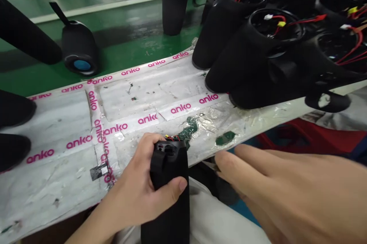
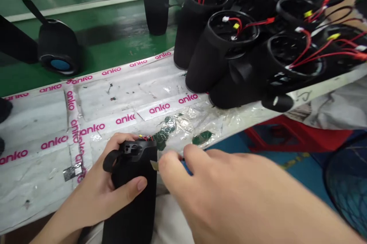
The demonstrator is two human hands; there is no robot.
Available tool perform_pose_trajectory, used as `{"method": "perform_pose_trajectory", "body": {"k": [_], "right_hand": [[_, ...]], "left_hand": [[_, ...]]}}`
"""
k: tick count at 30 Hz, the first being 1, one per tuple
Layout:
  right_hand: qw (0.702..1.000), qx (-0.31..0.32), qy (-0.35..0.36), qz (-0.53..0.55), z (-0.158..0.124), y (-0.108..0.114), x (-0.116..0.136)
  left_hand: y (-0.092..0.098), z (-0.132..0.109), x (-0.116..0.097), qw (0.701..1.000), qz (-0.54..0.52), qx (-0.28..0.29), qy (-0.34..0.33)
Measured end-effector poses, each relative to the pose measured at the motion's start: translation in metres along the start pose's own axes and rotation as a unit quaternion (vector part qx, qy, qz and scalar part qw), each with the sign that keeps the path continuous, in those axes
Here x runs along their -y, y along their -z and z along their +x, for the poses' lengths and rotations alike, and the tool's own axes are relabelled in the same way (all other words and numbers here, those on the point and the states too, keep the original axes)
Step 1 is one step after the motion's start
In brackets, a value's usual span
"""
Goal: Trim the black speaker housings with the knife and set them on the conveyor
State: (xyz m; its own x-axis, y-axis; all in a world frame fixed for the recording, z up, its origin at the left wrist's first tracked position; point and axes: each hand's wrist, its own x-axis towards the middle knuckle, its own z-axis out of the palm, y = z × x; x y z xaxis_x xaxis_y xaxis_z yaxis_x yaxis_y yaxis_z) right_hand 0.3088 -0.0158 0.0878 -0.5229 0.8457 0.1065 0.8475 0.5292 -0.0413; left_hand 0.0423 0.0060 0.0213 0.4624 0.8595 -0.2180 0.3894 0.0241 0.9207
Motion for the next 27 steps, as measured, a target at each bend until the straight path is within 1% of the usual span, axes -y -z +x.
{"method": "perform_pose_trajectory", "body": {"k": [2, 3, 5, 8, 10, 14, 15, 16, 17, 18, 19, 20, 21, 22, 23, 24, 25, 26, 27], "right_hand": [[0.998, 0.013, 0.038, 0.04, -0.002, -0.013, 0.002], [0.997, 0.02, 0.043, 0.057, -0.002, -0.019, 0.005], [0.996, 0.011, 0.029, 0.078, 0.0, -0.031, 0.012], [0.995, -0.022, 0.023, 0.093, 0.005, -0.044, 0.023], [0.995, -0.041, 0.02, 0.089, 0.007, -0.048, 0.027], [0.992, -0.037, 0.011, 0.12, 0.011, -0.048, 0.028], [0.988, -0.027, -0.003, 0.151, 0.011, -0.048, 0.028], [0.978, -0.002, -0.032, 0.206, 0.01, -0.047, 0.026], [0.956, 0.033, -0.077, 0.282, 0.009, -0.047, 0.025], [0.917, 0.071, -0.137, 0.367, 0.009, -0.047, 0.024], [0.865, 0.103, -0.201, 0.449, 0.007, -0.049, 0.022], [0.807, 0.126, -0.26, 0.516, 0.006, -0.05, 0.021], [0.756, 0.134, -0.307, 0.563, 0.004, -0.053, 0.02], [0.714, 0.131, -0.339, 0.598, 0.003, -0.056, 0.02], [0.684, 0.119, -0.357, 0.625, 0.0, -0.06, 0.02], [0.663, 0.11, -0.364, 0.645, -0.002, -0.064, 0.02], [0.654, 0.1, -0.364, 0.655, -0.005, -0.067, 0.021], [0.656, 0.088, -0.361, 0.657, -0.008, -0.071, 0.022], [0.664, 0.078, -0.356, 0.653, -0.012, -0.073, 0.022]], "left_hand": [[0.001, 0.0, 0.001, 1.0, -0.002, 0.003, 0.001], [0.001, 0.0, 0.001, 1.0, -0.004, 0.006, 0.005], [0.002, 0.001, 0.0, 1.0, -0.009, 0.008, 0.01], [0.001, 0.001, -0.001, 1.0, -0.011, 0.004, 0.008], [0.0, 0.001, -0.003, 1.0, -0.008, 0.003, 0.012], [0.004, 0.003, -0.007, 1.0, 0.005, 0.012, 0.004], [0.007, 0.005, -0.007, 1.0, 0.005, 0.026, -0.004], [0.011, 0.007, -0.006, 0.999, 0.0, 0.049, -0.011], [0.015, 0.01, -0.005, 0.997, -0.009, 0.077, -0.017], [0.018, 0.013, -0.004, 0.994, -0.02, 0.104, -0.02], [0.02, 0.015, -0.003, 0.992, -0.03, 0.124, -0.019], [0.021, 0.018, -0.003, 0.99, -0.038, 0.133, -0.014], [0.02, 0.021, -0.002, 0.991, -0.044, 0.129, -0.001], [0.017, 0.023, -0.002, 0.992, -0.048, 0.117, 0.014], [0.014, 0.025, -0.002, 0.993, -0.053, 0.105, 0.03], [0.009, 0.026, -0.002, 0.993, -0.06, 0.096, 0.042], [0.005, 0.027, -0.003, 0.992, -0.069, 0.091, 0.051], [0.001, 0.027, -0.003, 0.992, -0.077, 0.088, 0.053], [-0.002, 0.027, -0.003, 0.992, -0.084, 0.087, 0.048]]}}
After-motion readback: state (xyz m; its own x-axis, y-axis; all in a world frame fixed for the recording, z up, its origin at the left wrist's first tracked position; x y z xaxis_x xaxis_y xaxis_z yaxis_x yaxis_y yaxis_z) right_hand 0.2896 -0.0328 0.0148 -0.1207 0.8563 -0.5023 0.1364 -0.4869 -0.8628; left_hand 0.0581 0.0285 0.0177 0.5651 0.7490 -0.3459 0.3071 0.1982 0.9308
